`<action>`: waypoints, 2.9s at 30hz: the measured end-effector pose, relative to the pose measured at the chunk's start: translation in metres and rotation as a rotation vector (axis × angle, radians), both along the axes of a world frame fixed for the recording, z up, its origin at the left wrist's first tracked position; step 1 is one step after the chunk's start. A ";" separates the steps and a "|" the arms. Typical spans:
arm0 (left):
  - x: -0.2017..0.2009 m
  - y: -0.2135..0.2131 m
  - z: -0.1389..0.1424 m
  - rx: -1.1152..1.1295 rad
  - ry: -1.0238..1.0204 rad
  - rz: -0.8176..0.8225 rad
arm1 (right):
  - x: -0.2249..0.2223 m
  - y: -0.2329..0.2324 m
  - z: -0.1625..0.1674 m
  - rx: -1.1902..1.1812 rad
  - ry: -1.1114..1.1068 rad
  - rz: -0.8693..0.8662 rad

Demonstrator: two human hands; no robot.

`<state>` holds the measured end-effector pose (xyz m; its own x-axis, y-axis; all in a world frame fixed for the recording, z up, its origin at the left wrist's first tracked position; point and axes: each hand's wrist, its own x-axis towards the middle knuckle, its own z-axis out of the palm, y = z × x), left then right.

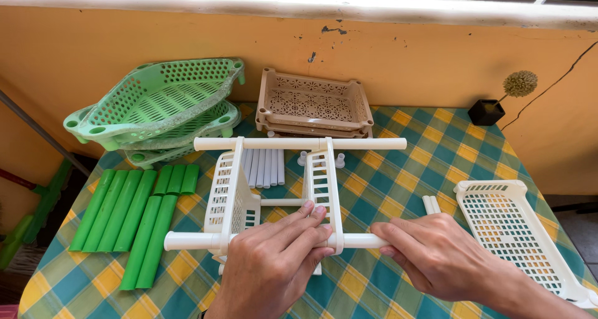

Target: The person takes apart a small white plastic multi-tier storage rack on a table, separating its baskets, tubes and connectors, then reassembles the frame by pressing the white tubes back into the basket panels and fitting the parts together by hand.

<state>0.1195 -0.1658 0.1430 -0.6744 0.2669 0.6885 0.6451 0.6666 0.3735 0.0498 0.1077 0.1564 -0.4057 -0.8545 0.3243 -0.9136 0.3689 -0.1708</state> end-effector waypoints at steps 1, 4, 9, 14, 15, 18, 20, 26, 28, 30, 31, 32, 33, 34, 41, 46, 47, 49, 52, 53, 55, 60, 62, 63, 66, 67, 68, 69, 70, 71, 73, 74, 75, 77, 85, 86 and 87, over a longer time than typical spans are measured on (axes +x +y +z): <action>-0.001 0.000 0.000 -0.004 0.003 0.004 | 0.000 0.000 0.001 0.008 -0.050 -0.013; -0.002 0.000 -0.002 -0.010 0.009 0.010 | 0.001 0.002 0.006 0.058 -0.255 -0.103; -0.002 -0.001 -0.002 -0.020 0.021 0.012 | -0.001 0.004 0.013 0.153 -0.412 -0.188; -0.003 -0.001 -0.002 -0.013 0.021 0.009 | -0.002 0.001 0.013 0.159 -0.404 -0.217; -0.003 -0.002 -0.002 -0.009 0.019 0.008 | -0.002 -0.001 0.010 0.110 -0.340 -0.167; -0.003 -0.003 -0.002 -0.003 0.009 0.002 | -0.003 -0.002 0.002 -0.016 -0.119 -0.028; -0.002 -0.003 -0.002 -0.008 0.013 0.003 | -0.006 -0.002 -0.005 -0.053 0.031 0.028; 0.001 -0.003 -0.002 -0.012 0.015 0.007 | -0.009 0.004 -0.016 -0.037 0.589 0.107; 0.001 -0.003 -0.002 -0.013 0.016 0.010 | -0.008 0.004 -0.017 -0.001 0.658 0.092; 0.001 -0.002 -0.002 -0.007 0.015 0.015 | -0.009 0.003 -0.017 -0.001 0.660 0.093; 0.001 -0.002 -0.002 -0.006 0.015 0.008 | -0.009 0.003 -0.016 0.000 0.658 0.095; 0.000 -0.003 -0.001 -0.005 0.017 -0.001 | -0.009 0.002 -0.016 -0.011 0.614 0.083; -0.001 -0.003 0.000 -0.006 0.018 -0.011 | -0.008 0.001 -0.015 -0.024 0.569 0.070; -0.001 -0.003 0.000 0.000 0.018 -0.010 | -0.006 0.000 -0.014 -0.037 0.525 0.057; -0.001 -0.002 0.004 0.019 0.000 -0.020 | 0.001 -0.005 -0.002 -0.048 0.092 -0.022; -0.001 -0.001 0.003 0.015 -0.002 -0.025 | 0.003 0.000 0.007 0.060 -0.298 -0.164; -0.001 -0.001 0.002 0.013 0.004 -0.025 | 0.002 0.001 0.007 0.122 -0.364 -0.210; -0.002 -0.001 0.002 0.008 0.011 -0.024 | -0.002 0.005 0.008 0.246 -0.494 -0.302; -0.002 0.000 0.002 0.005 0.010 -0.015 | -0.002 0.007 0.010 0.142 -0.512 -0.264; -0.001 0.001 0.002 0.009 0.004 -0.013 | -0.003 0.006 0.012 0.150 -0.565 -0.271; -0.001 0.001 0.001 0.011 -0.004 -0.009 | -0.007 0.004 0.018 0.166 -0.671 -0.284; 0.000 0.001 0.001 -0.007 0.017 0.003 | -0.015 -0.004 0.029 0.267 -0.991 -0.517; -0.001 0.001 0.001 -0.012 0.022 -0.007 | -0.017 -0.003 0.028 0.236 -1.120 -0.538; -0.001 0.000 0.001 -0.014 0.025 -0.011 | -0.020 -0.002 0.026 0.201 -1.181 -0.534; 0.000 0.001 0.001 -0.013 0.008 -0.007 | -0.025 0.004 0.018 0.100 -1.297 -0.467; -0.001 0.001 0.001 -0.013 0.006 -0.007 | -0.026 0.006 0.015 0.067 -1.323 -0.434; -0.001 0.001 0.002 -0.011 0.004 -0.007 | -0.026 0.007 0.014 0.073 -1.271 -0.441; -0.001 0.001 0.002 -0.011 0.002 -0.006 | -0.024 0.008 0.012 0.078 -1.221 -0.448; 0.000 0.001 0.002 -0.009 0.005 -0.007 | -0.021 0.008 0.013 0.082 -1.170 -0.455; 0.000 0.001 0.002 -0.006 0.008 -0.006 | -0.018 0.009 0.014 0.124 -0.987 -0.421; 0.000 0.002 0.003 0.001 0.011 -0.002 | -0.007 0.008 0.016 0.205 -0.622 -0.349; 0.000 0.002 0.002 0.004 0.012 -0.001 | 0.000 0.006 0.016 0.108 -0.437 -0.307; 0.000 0.002 0.002 0.006 0.015 -0.001 | 0.007 0.003 0.014 0.011 -0.250 -0.264; -0.001 0.003 0.002 0.010 0.019 0.006 | 0.016 -0.002 0.013 -0.079 0.010 -0.216; -0.001 0.001 0.002 0.005 0.009 -0.001 | 0.015 -0.008 0.002 -0.067 0.198 -0.117; 0.000 0.001 0.002 0.008 0.007 0.000 | 0.014 -0.008 0.001 -0.070 0.209 -0.107; 0.000 0.001 0.002 0.011 0.005 0.001 | 0.013 -0.008 0.001 -0.073 0.219 -0.097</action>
<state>0.1194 -0.1646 0.1450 -0.6711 0.2586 0.6949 0.6464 0.6631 0.3775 0.0631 0.0999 0.1570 -0.3982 -0.7860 0.4729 -0.8926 0.4509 -0.0022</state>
